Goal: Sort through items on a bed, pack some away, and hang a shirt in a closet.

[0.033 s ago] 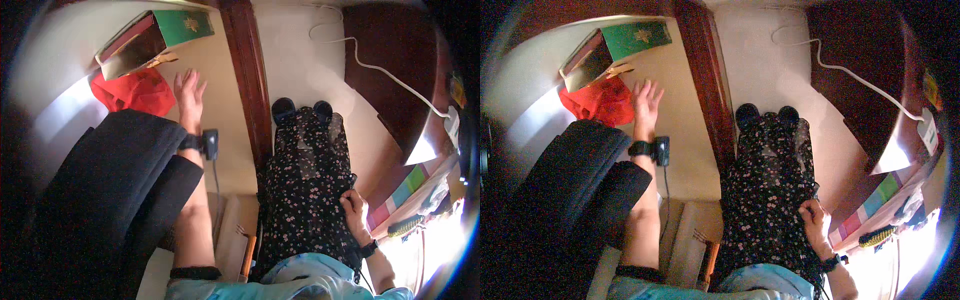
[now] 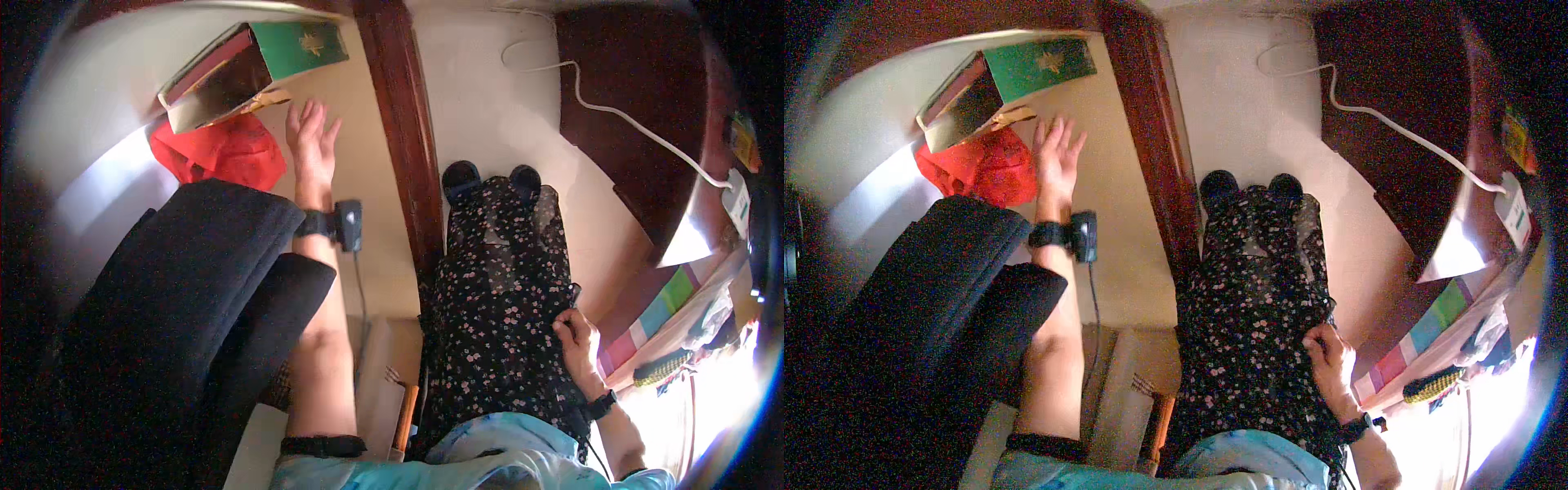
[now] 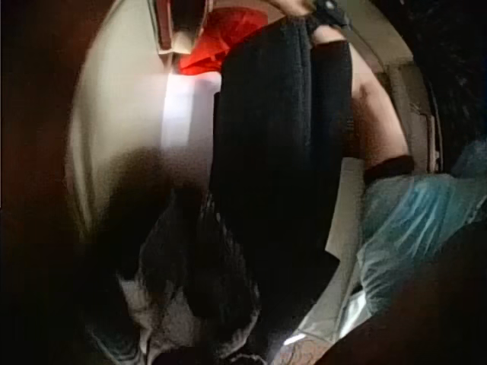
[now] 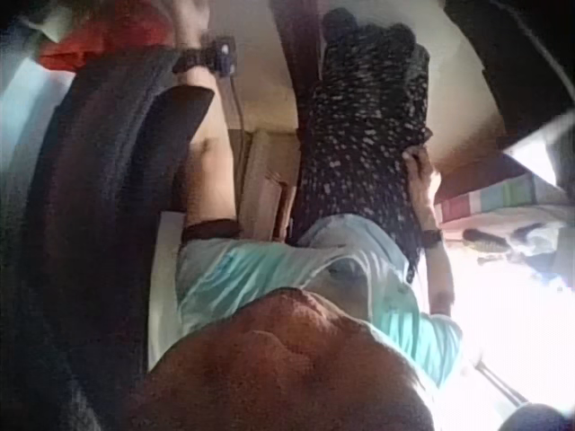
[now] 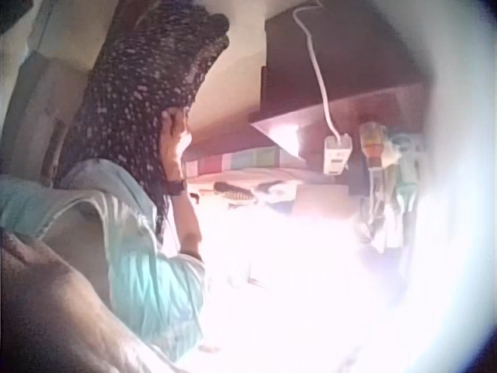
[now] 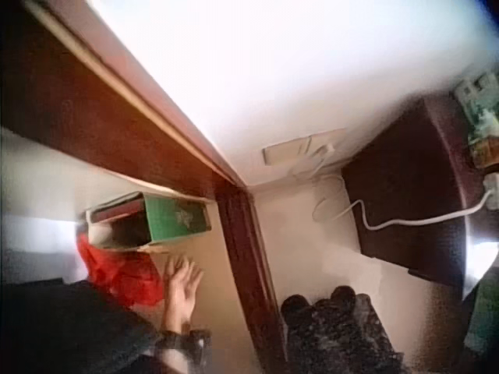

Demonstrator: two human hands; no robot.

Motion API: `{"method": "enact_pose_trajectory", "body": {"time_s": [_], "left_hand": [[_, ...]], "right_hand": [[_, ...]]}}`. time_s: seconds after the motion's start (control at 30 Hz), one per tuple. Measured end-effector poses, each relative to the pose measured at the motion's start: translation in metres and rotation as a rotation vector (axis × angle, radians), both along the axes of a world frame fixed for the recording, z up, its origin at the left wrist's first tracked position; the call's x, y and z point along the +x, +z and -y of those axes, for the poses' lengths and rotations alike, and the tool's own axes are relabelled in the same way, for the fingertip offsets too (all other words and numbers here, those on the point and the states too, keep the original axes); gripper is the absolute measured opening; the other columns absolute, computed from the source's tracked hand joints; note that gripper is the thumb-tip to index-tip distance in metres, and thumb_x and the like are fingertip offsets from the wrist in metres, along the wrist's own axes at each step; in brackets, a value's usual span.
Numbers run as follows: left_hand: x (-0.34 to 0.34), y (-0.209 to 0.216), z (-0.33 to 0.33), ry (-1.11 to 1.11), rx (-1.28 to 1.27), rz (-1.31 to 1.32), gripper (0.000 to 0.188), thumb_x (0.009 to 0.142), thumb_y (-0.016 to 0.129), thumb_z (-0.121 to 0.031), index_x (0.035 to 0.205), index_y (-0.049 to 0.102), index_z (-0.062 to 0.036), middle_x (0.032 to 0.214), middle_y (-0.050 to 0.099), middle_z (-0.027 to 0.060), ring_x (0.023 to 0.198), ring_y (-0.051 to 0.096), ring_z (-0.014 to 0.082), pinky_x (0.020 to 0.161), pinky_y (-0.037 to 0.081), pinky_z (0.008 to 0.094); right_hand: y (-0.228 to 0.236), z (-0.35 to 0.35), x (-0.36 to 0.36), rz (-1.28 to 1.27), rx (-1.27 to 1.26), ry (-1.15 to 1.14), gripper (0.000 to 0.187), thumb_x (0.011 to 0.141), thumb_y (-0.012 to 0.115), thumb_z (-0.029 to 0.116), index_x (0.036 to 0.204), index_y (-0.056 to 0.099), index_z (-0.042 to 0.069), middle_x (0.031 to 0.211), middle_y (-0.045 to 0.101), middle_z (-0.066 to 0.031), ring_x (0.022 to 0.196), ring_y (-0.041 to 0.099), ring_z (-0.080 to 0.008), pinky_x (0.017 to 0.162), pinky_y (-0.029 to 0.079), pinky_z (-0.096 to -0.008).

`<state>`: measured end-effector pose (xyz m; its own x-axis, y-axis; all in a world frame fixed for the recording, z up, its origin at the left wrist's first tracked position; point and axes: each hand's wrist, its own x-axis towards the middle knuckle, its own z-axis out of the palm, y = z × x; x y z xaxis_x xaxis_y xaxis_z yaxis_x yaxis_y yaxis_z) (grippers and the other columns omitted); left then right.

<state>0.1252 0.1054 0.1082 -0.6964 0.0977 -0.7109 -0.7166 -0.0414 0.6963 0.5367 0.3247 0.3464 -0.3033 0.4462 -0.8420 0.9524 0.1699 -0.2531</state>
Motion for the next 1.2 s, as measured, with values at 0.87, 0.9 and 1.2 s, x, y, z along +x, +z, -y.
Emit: {"method": "enact_pose_trajectory", "body": {"time_s": [0.87,0.9,1.2], "left_hand": [[0.127,0.198,-0.071,-1.99,-0.363,-0.298,0.037,0.071,0.074,-0.018,0.101,0.06,-0.0018,0.083,0.064,0.0152,0.08,0.062,0.0292,0.071,0.049,0.039],[0.117,0.207,-0.079,-1.996,-0.365,-0.342,0.037,0.071,0.074,-0.018,0.101,0.06,-0.0018,0.083,0.064,0.0152,0.08,0.062,0.0292,0.071,0.049,0.039],[0.095,0.305,-0.151,-1.98,-0.441,-0.607,0.037,0.07,0.074,-0.017,0.099,0.062,0.0006,0.078,0.065,0.0153,0.076,0.063,0.0297,0.07,0.05,0.0378]], "right_hand": [[0.041,-0.006,0.157,-0.073,0.153,-0.656,0.02,0.08,0.062,0.02,0.091,0.067,0.004,0.074,0.066,-0.0118,0.06,0.063,-0.0194,0.058,0.052,-0.033],[0.065,-0.014,0.146,-0.032,0.067,-0.804,0.019,0.08,0.062,0.018,0.09,0.067,0.002,0.074,0.066,-0.0128,0.058,0.062,-0.0181,0.056,0.052,-0.0325],[0.101,0.002,0.178,-0.119,-0.058,-1.022,0.019,0.081,0.062,0.015,0.092,0.065,0.0,0.069,0.064,-0.0082,0.053,0.059,-0.0159,0.05,0.051,-0.0291]]}}
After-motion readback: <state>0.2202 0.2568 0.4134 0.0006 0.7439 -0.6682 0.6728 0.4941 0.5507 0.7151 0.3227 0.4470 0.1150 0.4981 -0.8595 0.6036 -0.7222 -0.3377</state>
